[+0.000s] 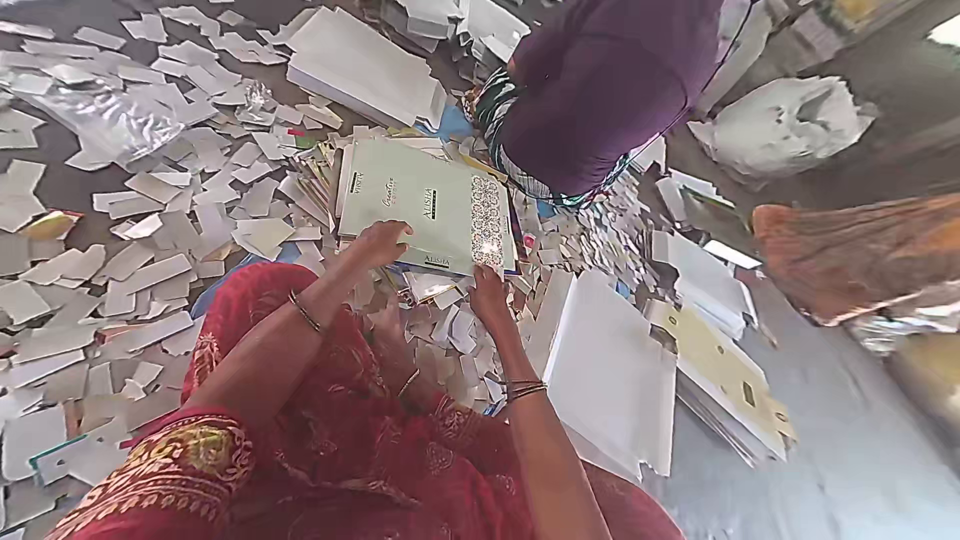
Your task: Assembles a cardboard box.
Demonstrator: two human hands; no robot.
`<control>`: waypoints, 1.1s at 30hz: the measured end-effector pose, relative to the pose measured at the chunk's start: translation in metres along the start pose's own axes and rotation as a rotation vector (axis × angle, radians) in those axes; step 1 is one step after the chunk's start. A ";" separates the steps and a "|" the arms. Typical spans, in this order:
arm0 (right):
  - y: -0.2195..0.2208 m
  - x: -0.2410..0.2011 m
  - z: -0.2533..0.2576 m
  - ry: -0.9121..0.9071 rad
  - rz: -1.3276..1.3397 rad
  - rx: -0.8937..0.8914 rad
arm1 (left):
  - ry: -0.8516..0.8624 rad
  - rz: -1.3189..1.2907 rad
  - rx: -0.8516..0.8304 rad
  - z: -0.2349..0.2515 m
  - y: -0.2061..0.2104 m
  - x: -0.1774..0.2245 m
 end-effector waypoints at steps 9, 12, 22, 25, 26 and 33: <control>0.022 -0.028 -0.041 -0.001 0.120 0.020 | 0.039 0.362 -0.042 -0.004 0.033 0.018; 0.047 -0.054 -0.060 -0.095 0.162 0.089 | 0.055 0.400 0.006 0.009 0.052 0.012; 0.113 -0.138 -0.118 -0.443 0.353 -0.111 | 0.012 0.560 -0.037 0.009 0.046 0.032; 0.130 -0.120 -0.112 -0.527 0.332 -0.074 | -0.004 0.674 -0.030 0.023 0.039 0.046; 0.135 -0.114 -0.111 -0.542 0.309 -0.053 | -0.007 0.699 -0.028 0.029 0.037 0.053; 0.143 -0.107 -0.107 -0.497 0.388 -0.130 | 0.046 0.645 -0.056 0.077 0.052 0.094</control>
Point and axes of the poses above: each hand's wrist, its own z-axis towards the middle knuckle, its own y-axis out of the palm, x = y × z, the point moved 6 cm from there along z, towards the middle knuckle, and after that the axes turned 14 degrees about z, right-handed, at the moved point
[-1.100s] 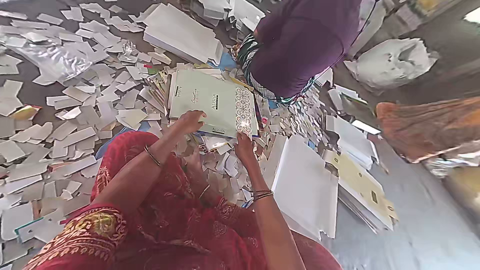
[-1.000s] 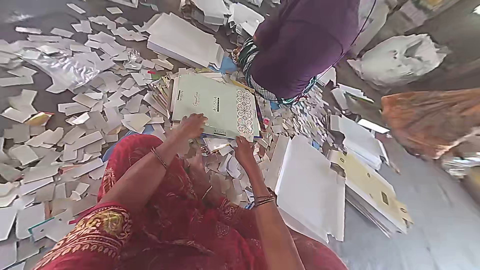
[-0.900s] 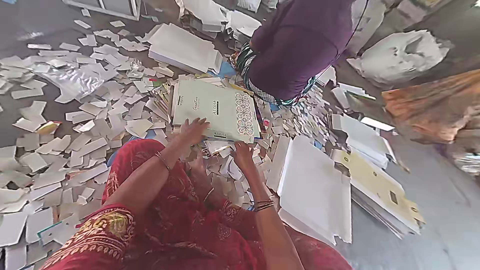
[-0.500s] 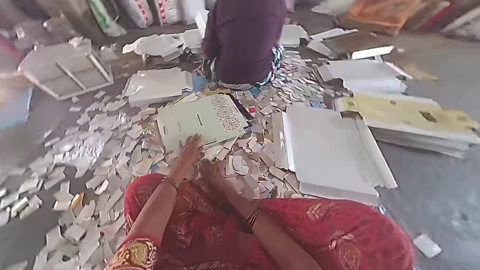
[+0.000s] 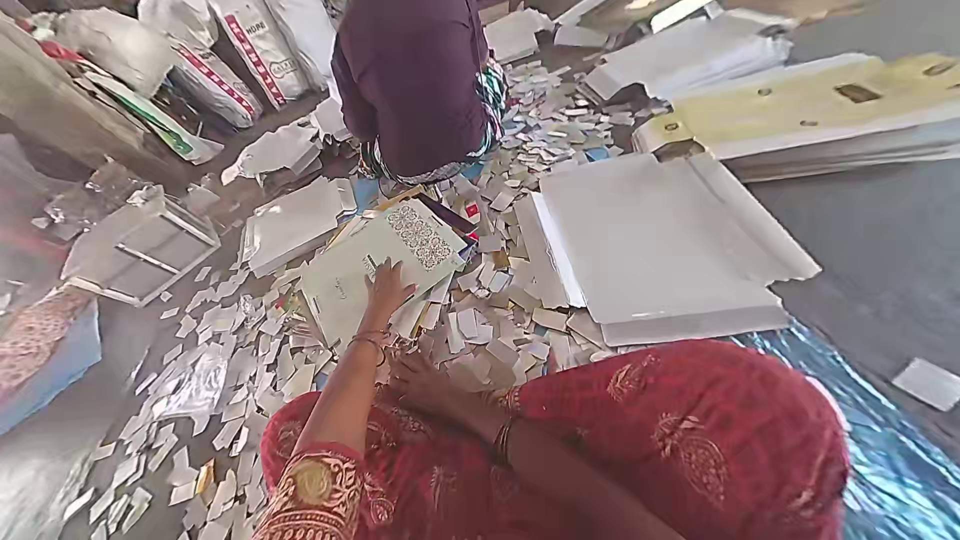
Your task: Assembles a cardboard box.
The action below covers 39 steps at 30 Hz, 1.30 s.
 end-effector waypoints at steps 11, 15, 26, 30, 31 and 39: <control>0.003 0.001 0.002 -0.045 -0.019 0.051 | 0.120 0.069 -0.026 0.017 0.006 0.015; 0.001 -0.002 0.001 -0.036 -0.014 0.037 | 0.119 0.096 -0.054 0.004 0.015 0.020; -0.003 -0.007 -0.003 -0.036 -0.054 0.034 | 0.184 0.165 -0.109 -0.011 -0.006 0.031; -0.003 -0.006 -0.006 -0.065 -0.073 0.073 | 0.083 0.146 0.070 -0.030 -0.040 0.023; -0.003 -0.007 -0.007 -0.068 -0.074 0.070 | 0.041 0.115 0.121 -0.034 -0.048 0.018; 0.002 0.004 0.002 -0.078 -0.038 0.037 | -0.181 -0.157 0.647 -0.077 -0.129 -0.053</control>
Point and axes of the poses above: each hand's wrist, its own z-axis towards the middle knuckle, its own y-axis out of the palm, x = y × z, the point moved 6 cm from there along z, towards the middle knuckle, and after that the axes turned 14 degrees about z, right-handed, at the moved point
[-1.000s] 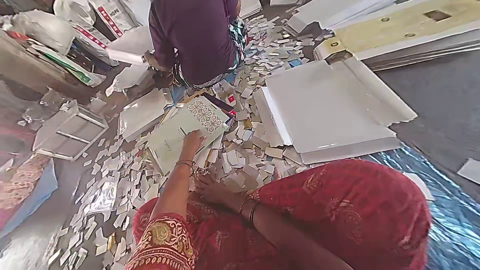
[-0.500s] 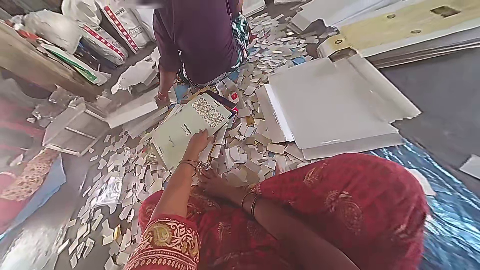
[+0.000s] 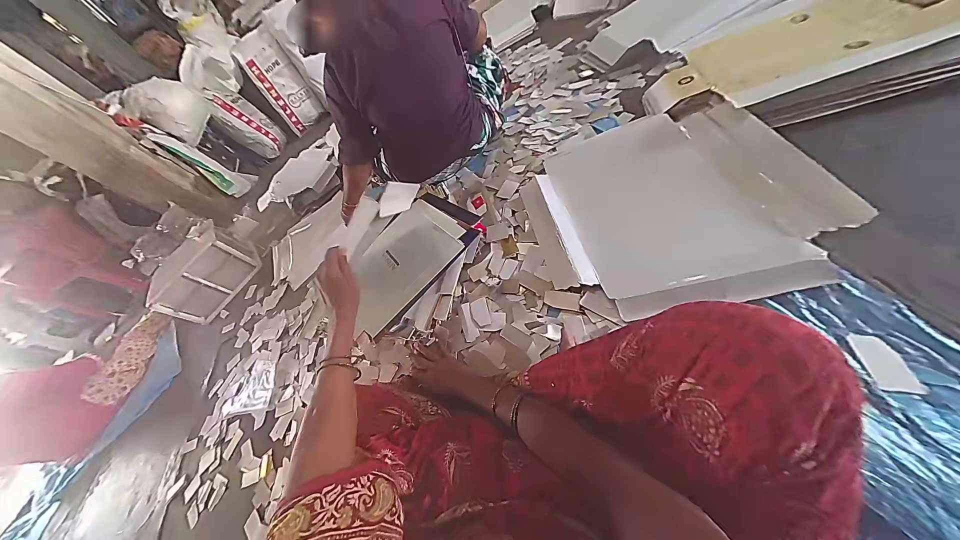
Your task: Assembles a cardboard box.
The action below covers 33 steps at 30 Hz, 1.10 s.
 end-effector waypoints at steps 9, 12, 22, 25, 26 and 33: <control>-0.163 0.023 -0.028 0.265 0.693 0.834 | -0.443 -0.754 0.383 -0.012 -0.121 -0.043; -0.236 0.039 -0.072 0.199 0.599 1.186 | -0.638 -1.130 0.293 -0.021 -0.087 -0.060; -0.304 0.018 -0.132 0.360 0.345 1.076 | -0.831 -1.534 -0.036 -0.078 0.030 -0.053; -0.305 0.014 -0.120 0.379 0.157 0.926 | -0.791 -1.596 -0.008 -0.084 0.045 -0.063; -0.301 0.013 -0.114 0.376 0.146 0.890 | -0.798 -1.605 -0.008 -0.089 0.048 -0.069; -0.290 -0.018 -0.094 0.456 0.159 0.837 | -0.756 -1.637 0.063 -0.091 0.050 -0.084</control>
Point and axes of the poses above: each hand's wrist, its own z-axis towards the middle knuckle, its own y-axis out of the palm, x = y × z, the point moved 6 cm from there along z, towards the middle knuckle, and after that the axes turned 14 degrees about z, right-handed, at the moved point
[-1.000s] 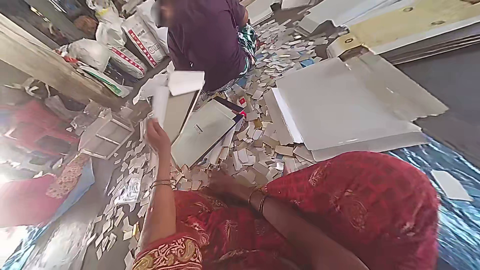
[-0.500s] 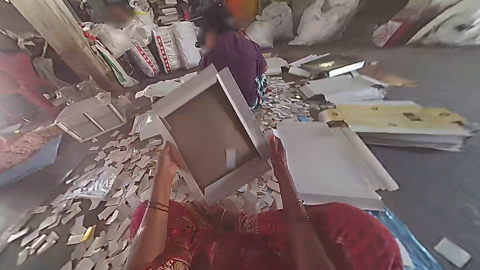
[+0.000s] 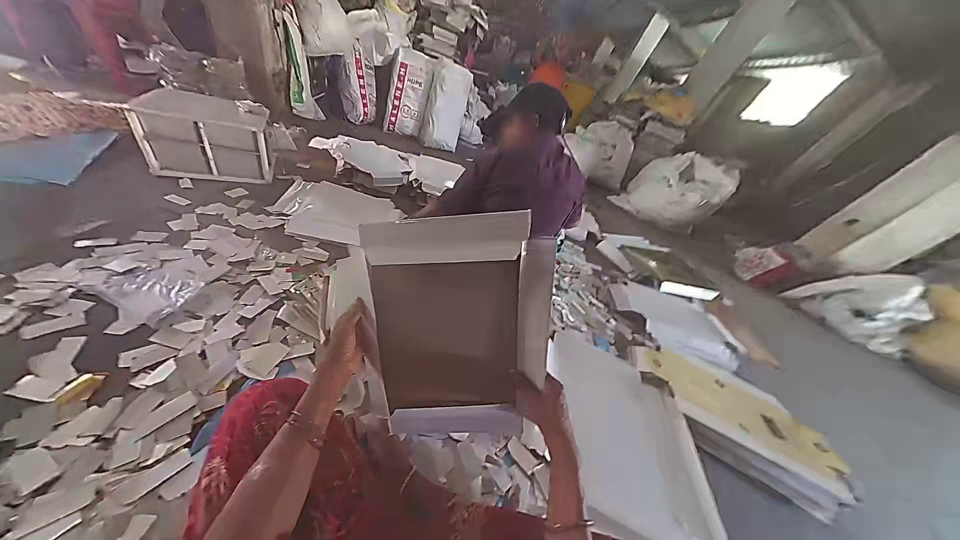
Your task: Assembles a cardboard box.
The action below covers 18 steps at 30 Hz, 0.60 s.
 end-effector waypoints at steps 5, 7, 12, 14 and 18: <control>0.007 -0.012 -0.002 -0.165 0.153 0.136 | 0.186 0.381 0.060 -0.009 0.007 0.002; 0.009 -0.024 -0.009 -0.181 0.200 0.134 | 0.192 0.427 0.067 -0.010 0.007 -0.003; -0.001 -0.060 -0.023 -0.223 0.270 0.135 | 0.188 0.364 0.016 -0.017 0.005 -0.002; -0.002 -0.071 -0.029 -0.240 0.271 0.148 | 0.187 0.341 0.010 -0.021 0.004 0.003; -0.003 -0.084 -0.035 -0.431 0.265 0.121 | 0.268 0.376 0.076 -0.013 -0.002 -0.003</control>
Point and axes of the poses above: each hand's wrist, its own z-axis towards the middle knuckle, its own y-axis out of the palm, x = y × z, the point moved 6 cm from there along z, towards the middle knuckle, and after that the axes turned 14 degrees about z, right-handed, at the moved point
